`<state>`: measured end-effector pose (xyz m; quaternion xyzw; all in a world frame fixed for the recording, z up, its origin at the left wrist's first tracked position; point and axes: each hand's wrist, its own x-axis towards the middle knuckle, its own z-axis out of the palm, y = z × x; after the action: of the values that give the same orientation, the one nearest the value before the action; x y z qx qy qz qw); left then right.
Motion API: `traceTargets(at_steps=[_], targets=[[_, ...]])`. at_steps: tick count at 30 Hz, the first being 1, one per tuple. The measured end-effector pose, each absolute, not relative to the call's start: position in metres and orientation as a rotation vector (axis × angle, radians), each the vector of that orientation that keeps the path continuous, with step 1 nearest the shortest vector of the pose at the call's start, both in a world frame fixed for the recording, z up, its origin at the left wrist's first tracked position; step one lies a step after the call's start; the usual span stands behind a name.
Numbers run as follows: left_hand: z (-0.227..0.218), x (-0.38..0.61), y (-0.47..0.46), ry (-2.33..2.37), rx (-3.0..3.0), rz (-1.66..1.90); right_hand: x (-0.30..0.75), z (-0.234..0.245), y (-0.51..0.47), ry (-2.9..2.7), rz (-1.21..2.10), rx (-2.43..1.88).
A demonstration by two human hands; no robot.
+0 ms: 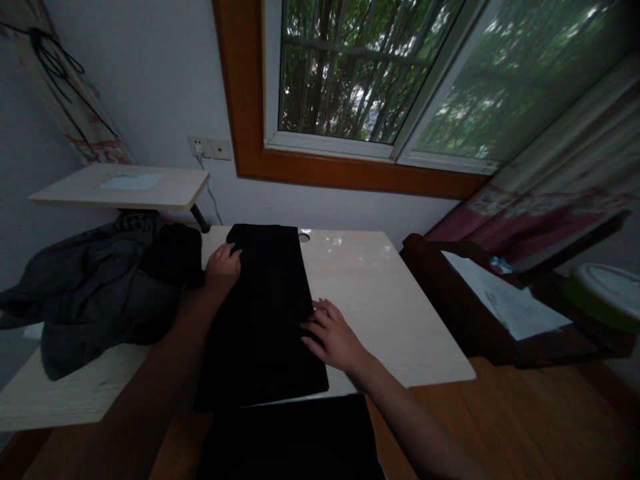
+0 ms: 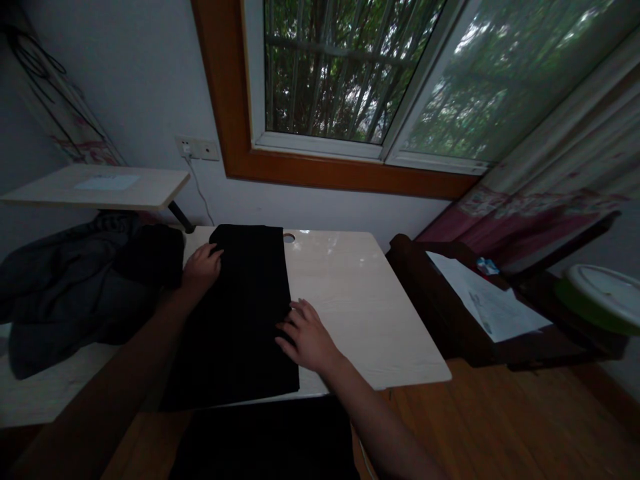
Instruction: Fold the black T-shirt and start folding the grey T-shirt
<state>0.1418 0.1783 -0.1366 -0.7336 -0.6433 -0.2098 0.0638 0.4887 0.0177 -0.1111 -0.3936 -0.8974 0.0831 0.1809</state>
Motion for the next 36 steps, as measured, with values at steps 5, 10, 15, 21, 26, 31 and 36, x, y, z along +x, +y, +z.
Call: traceTargets(at_steps=[5,10,15,21,26,31,36], targets=[[-0.152,0.174,0.174,-1.833,-2.314,-0.592,0.453,-0.107,0.052,-2.371,0.2,-1.167],[-0.156,0.183,0.166,-1.849,-2.306,-0.576,0.405,-0.116,0.097,-2.337,0.147,-1.311],[-0.153,0.177,0.162,-1.892,-2.32,-0.538,0.384,-0.132,0.122,-2.386,0.13,-1.447],[-0.156,0.164,0.157,-2.101,-2.196,-0.514,0.408,-0.142,0.12,-2.272,0.107,-1.636],[-0.159,0.15,0.143,-2.178,-2.127,-0.47,0.432,-0.147,0.109,-2.137,0.044,-1.707],[-0.159,0.144,0.127,-2.144,-2.127,-0.478,0.439,-0.141,0.098,-2.036,0.023,-1.749],[-0.153,0.148,0.12,-2.05,-2.156,-0.46,0.439,-0.135,0.085,-2.213,0.092,-1.756]])
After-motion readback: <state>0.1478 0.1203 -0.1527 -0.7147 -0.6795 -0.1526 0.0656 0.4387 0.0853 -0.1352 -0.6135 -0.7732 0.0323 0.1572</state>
